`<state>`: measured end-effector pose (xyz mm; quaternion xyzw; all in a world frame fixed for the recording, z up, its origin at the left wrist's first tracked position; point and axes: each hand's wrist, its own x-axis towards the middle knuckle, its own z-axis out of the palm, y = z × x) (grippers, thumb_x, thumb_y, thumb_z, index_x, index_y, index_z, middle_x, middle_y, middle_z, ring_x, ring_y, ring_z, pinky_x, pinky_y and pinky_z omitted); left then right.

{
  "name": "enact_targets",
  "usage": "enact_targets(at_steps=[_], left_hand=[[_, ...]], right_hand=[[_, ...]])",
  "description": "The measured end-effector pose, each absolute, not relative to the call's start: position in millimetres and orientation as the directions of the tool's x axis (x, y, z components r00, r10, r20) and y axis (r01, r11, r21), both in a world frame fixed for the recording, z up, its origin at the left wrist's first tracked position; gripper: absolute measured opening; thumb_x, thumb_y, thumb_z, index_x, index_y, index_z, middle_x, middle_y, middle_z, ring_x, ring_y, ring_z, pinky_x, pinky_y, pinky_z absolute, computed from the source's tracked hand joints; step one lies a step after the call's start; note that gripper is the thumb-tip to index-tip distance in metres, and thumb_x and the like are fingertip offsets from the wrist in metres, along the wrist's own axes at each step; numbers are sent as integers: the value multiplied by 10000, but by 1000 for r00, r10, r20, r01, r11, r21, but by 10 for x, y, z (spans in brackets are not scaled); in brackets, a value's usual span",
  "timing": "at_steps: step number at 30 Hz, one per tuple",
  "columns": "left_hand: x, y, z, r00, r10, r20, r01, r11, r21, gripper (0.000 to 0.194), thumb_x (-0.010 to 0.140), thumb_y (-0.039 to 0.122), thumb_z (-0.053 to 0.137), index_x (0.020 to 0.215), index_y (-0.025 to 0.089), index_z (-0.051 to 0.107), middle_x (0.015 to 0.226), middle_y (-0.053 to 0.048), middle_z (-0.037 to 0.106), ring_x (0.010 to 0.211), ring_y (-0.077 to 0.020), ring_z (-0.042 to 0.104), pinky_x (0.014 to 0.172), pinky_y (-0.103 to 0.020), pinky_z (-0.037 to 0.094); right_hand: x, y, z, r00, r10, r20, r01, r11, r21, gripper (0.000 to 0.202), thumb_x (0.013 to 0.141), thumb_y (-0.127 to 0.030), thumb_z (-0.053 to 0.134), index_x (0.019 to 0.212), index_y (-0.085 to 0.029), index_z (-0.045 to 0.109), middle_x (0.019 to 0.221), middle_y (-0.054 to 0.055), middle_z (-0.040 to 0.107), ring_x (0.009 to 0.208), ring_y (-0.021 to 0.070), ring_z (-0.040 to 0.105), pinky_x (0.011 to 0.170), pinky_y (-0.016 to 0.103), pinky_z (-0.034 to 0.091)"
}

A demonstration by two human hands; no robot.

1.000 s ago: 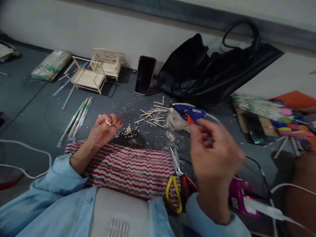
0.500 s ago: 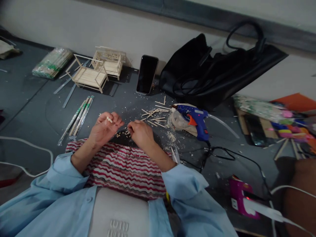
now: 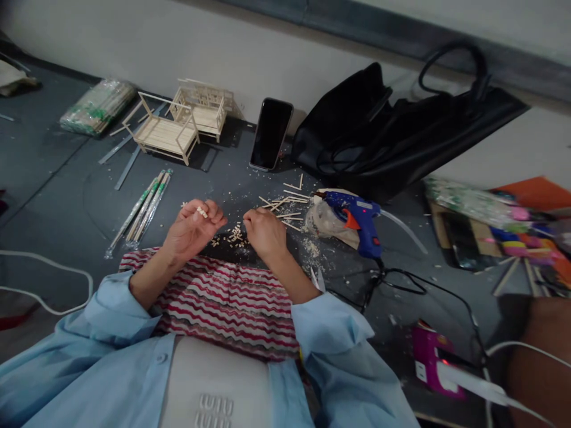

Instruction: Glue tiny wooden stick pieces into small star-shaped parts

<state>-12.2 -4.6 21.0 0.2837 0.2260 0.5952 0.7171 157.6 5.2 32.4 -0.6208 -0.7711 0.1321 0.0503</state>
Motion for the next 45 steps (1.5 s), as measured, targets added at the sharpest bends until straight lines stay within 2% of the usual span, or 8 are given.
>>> enact_targets(at_steps=[7,16,21,25,28,31,37,45], left_hand=[[-125,-35,186,195,981,26,-722,125,681,258,615,379,881,710,228,694,730,9,587,714,-119,521,740,-296,450],[-111,-39,163,208,978,5,-719,149,678,266,609,375,885,715,217,700,721,12,597,709,-113,529,757,-292,443],[-92,-49,125,234,972,13,-707,161,689,235,639,350,873,733,204,715,732,3,624,716,-113,556,734,-276,433],[-75,-68,108,261,965,16,-684,174,708,214,658,339,862,756,200,731,734,-2,655,708,-113,575,722,-259,429],[-60,-82,102,270,963,0,-661,185,727,223,647,339,868,750,192,736,724,-6,670,698,-111,575,703,-249,423],[-41,-99,95,294,956,-12,-648,209,732,214,646,326,872,751,189,747,711,-7,674,705,-108,574,720,-250,427],[1,-143,72,359,930,-81,-613,300,731,225,632,313,882,754,176,752,737,-9,690,720,-109,591,742,-262,438],[40,-183,41,412,902,-130,-559,363,746,188,640,252,876,775,184,764,778,-9,727,745,-114,633,780,-268,453]], right_hand=[[1504,38,332,-278,952,-129,939,241,-245,179,947,-238,544,934,-233,722,970,60,713,919,198,618,704,269,398],[1464,46,283,-296,943,-155,939,257,-230,213,952,-230,501,958,-207,713,1008,94,719,958,218,633,746,286,420],[1457,37,293,-265,952,-150,942,223,-250,156,904,-188,538,899,-182,694,941,89,727,859,194,652,713,270,421],[1550,-89,348,-211,971,-111,866,133,-482,93,853,-171,577,855,-193,667,846,45,727,778,174,649,709,269,438],[1653,-261,453,-187,977,-101,672,53,-739,71,822,-187,587,789,-197,649,773,21,712,705,156,629,685,270,456],[1726,-434,594,-179,968,-175,448,-78,-890,53,802,-235,609,782,-200,643,736,6,697,590,121,569,585,251,441],[1774,-576,721,-118,955,-272,113,-259,-959,165,797,-326,691,895,-198,656,554,-70,522,418,64,404,421,212,293],[1772,-562,634,-74,986,-148,116,-139,-983,146,843,-330,674,903,-200,703,536,-62,506,447,72,425,442,223,298]])
